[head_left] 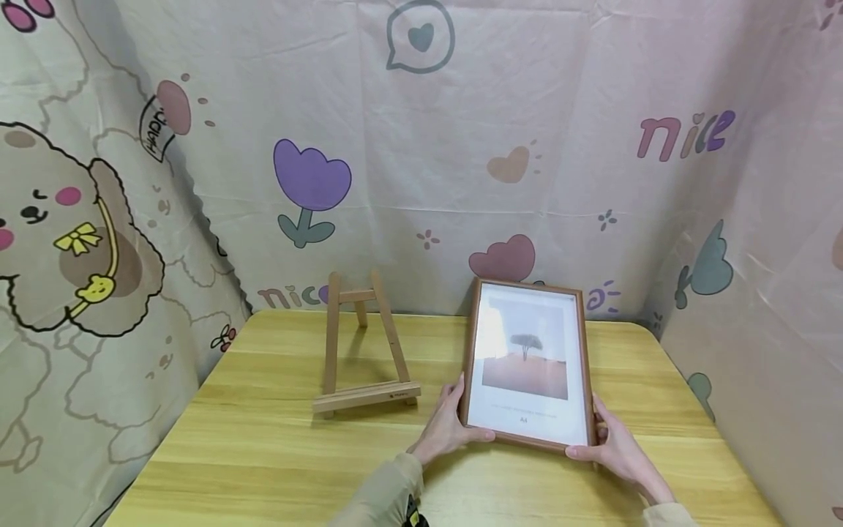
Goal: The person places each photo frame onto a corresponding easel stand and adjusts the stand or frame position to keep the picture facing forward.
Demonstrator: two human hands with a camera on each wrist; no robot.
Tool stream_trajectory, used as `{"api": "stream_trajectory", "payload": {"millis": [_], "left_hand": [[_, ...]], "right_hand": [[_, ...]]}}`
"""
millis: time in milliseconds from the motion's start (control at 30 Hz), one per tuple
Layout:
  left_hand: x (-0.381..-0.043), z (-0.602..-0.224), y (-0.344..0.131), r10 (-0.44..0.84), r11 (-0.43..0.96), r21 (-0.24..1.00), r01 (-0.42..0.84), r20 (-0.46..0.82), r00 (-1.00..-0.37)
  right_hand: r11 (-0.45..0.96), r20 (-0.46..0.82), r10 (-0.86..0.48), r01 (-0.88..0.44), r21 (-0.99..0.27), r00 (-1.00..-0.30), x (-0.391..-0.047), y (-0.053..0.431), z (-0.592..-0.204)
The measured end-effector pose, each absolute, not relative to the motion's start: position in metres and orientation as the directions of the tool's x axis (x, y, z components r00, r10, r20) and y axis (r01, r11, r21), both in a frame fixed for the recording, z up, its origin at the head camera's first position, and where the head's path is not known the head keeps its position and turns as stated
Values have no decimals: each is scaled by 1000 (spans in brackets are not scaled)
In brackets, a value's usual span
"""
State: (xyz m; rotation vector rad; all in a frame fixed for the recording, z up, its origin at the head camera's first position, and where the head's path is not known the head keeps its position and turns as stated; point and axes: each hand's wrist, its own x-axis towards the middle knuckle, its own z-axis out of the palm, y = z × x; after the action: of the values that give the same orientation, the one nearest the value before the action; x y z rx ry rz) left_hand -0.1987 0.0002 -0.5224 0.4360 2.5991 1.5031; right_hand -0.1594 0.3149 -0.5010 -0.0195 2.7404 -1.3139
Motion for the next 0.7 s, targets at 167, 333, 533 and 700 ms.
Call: {"api": "stream_trajectory", "payload": {"millis": [167,333,533,700], "left_hand": [[-200,-524,1,299,452,864,221,86,-950],[-201,-524,2,298,452,857,247,116,-948],[-202,-524,2,291,459,848,265,138,-947],[-204,-523,2,276,448,855,262,146,-950]], "right_hand": [[624,-5,-61,-34,-781,-998,-160,315,-504],[608,31,-59,-61,-791,-998,-161,315,-504],[633,63,-56,-84,-770,-996,-162,314,-502],[635,105,-50,-113,-764,-993,-163,313,-503]]}}
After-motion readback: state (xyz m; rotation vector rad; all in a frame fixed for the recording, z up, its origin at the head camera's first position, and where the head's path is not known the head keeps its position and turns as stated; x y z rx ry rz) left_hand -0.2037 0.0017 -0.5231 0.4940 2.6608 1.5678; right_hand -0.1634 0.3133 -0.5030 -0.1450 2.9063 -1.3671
